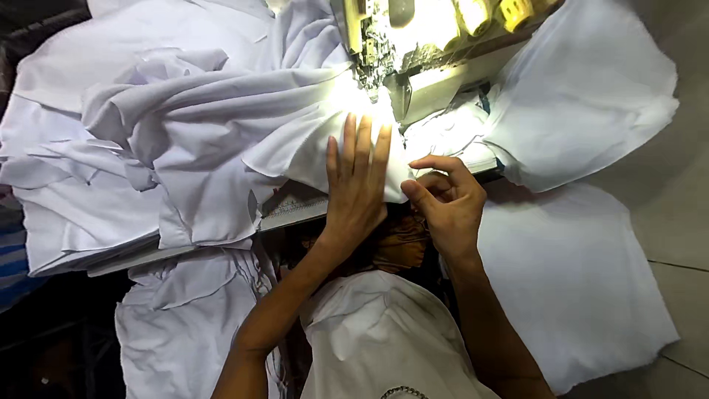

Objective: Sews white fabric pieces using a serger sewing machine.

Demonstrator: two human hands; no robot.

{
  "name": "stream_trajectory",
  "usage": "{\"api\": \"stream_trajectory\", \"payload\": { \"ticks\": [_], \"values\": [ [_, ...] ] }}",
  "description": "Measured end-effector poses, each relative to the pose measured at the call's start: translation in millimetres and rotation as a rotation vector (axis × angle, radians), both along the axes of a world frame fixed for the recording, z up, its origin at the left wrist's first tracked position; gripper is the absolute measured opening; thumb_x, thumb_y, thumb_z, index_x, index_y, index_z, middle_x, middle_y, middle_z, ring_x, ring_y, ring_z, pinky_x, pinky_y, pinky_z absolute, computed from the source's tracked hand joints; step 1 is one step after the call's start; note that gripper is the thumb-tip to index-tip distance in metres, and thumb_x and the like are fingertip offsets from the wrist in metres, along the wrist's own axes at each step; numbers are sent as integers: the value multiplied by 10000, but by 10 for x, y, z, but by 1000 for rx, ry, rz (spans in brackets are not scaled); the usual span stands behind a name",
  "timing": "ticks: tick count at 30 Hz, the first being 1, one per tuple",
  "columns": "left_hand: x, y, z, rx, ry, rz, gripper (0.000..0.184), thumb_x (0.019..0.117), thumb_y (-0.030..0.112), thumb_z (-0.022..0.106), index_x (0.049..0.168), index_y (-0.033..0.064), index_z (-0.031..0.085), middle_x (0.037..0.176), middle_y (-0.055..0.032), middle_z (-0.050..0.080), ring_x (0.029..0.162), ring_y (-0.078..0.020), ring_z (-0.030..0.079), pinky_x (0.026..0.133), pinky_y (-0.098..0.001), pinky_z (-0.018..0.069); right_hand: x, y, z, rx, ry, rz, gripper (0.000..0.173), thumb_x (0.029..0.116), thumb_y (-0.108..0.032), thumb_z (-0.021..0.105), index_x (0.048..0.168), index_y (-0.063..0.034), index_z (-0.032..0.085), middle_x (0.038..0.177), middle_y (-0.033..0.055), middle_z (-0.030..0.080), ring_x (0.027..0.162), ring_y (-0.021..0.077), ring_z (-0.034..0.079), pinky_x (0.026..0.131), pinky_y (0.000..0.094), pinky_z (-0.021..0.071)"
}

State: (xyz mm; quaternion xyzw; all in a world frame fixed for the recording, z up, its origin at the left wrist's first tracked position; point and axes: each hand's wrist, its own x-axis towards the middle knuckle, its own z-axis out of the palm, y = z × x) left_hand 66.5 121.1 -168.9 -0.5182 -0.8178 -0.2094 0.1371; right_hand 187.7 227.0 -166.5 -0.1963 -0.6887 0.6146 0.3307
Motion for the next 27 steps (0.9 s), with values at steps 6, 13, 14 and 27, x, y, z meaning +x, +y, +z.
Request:
{"api": "stream_trajectory", "payload": {
  "ticks": [6,13,14,27],
  "values": [
    [-62,-347,86,-178,43,100,976,773,12,694,1623,-3,216,1699,-204,177,1586,-332,138,1234,-647,126,-24,-49,-155,19,-11,-50,180,913,-76,760,1088,-47,734,897,8,743,697,55,678,626,196,589],
    [-46,-543,70,-278,104,105,861,878,-43,598,1621,-44,163,1719,-195,83,1597,-322,70,1233,-652,101,-28,-35,-175,3,15,-44,150,910,-53,752,1058,-27,740,914,5,752,704,42,683,640,185,594],
    [-57,-542,69,-279,111,106,843,892,-42,586,1621,-45,162,1718,-198,84,1597,-323,74,1232,-649,103,-36,-32,-176,0,16,-42,150,913,-54,750,1059,-28,740,922,6,753,708,42,684,643,186,595],
    [-829,-391,331,-213,-76,27,1023,742,45,711,1613,-47,183,1702,-217,137,1577,-395,113,1199,-710,141,-619,293,70,110,-56,7,159,1010,-157,666,1158,-105,699,757,8,701,524,64,605,432,179,484]
  ]
}}
